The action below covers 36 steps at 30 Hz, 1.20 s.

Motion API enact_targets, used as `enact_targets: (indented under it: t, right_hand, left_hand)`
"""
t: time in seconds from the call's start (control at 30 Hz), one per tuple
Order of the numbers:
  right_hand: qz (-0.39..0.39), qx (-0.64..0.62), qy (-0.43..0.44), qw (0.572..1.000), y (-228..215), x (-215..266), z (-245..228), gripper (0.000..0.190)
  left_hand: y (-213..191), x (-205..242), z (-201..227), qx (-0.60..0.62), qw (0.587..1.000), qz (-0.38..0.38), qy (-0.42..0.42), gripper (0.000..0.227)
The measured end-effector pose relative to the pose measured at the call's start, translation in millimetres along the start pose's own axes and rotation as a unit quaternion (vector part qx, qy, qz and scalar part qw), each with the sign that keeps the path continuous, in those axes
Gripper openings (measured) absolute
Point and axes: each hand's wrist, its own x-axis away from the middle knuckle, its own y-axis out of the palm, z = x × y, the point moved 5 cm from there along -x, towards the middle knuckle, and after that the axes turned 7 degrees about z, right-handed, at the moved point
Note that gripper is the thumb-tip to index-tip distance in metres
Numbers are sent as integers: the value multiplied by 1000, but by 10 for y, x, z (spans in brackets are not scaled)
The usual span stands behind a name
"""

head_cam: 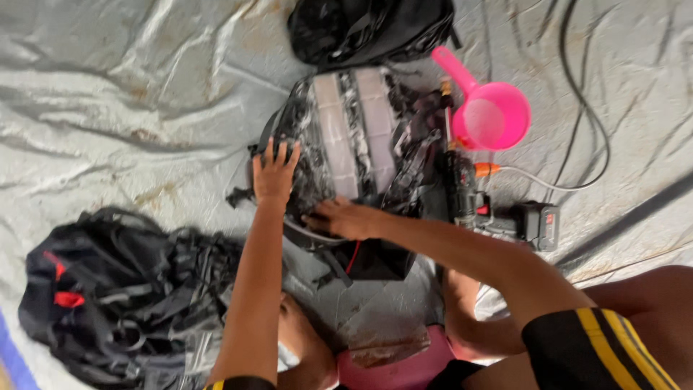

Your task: The person cleans several backpacks by hand using soapy water from a pink scoop and a small electric scrubbing tool.

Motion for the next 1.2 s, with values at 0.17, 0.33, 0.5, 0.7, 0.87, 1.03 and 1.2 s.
enact_targets:
  t: [0.17, 0.33, 0.5, 0.7, 0.87, 1.03, 1.2]
  right_hand:
    - [67, -186, 190, 962, -1003, -477, 346, 28]
    - [60, 123, 125, 983, -95, -193, 433, 34]
    - [7, -13, -7, 1000, 126, 81, 74, 25]
    - [111, 13, 41, 993, -127, -75, 777, 44]
    - [110, 38, 122, 986, -412, 75, 214, 48]
    - [41, 41, 100, 993, -780, 274, 424, 67]
    - [139, 28, 222, 965, -1488, 464, 1100, 39]
  left_hand:
    - [145, -88, 33, 13, 999, -30, 1, 126]
    - [112, -34, 77, 39, 999, 4, 8, 126]
    - [204, -112, 81, 30, 998, -52, -3, 134]
    - [20, -82, 64, 20, 999, -40, -11, 116]
    - [-54, 25, 102, 27, 999, -34, -9, 115]
    - [-36, -23, 63, 27, 1000, -3, -12, 112]
    - [-8, -37, 64, 35, 999, 12, -20, 116]
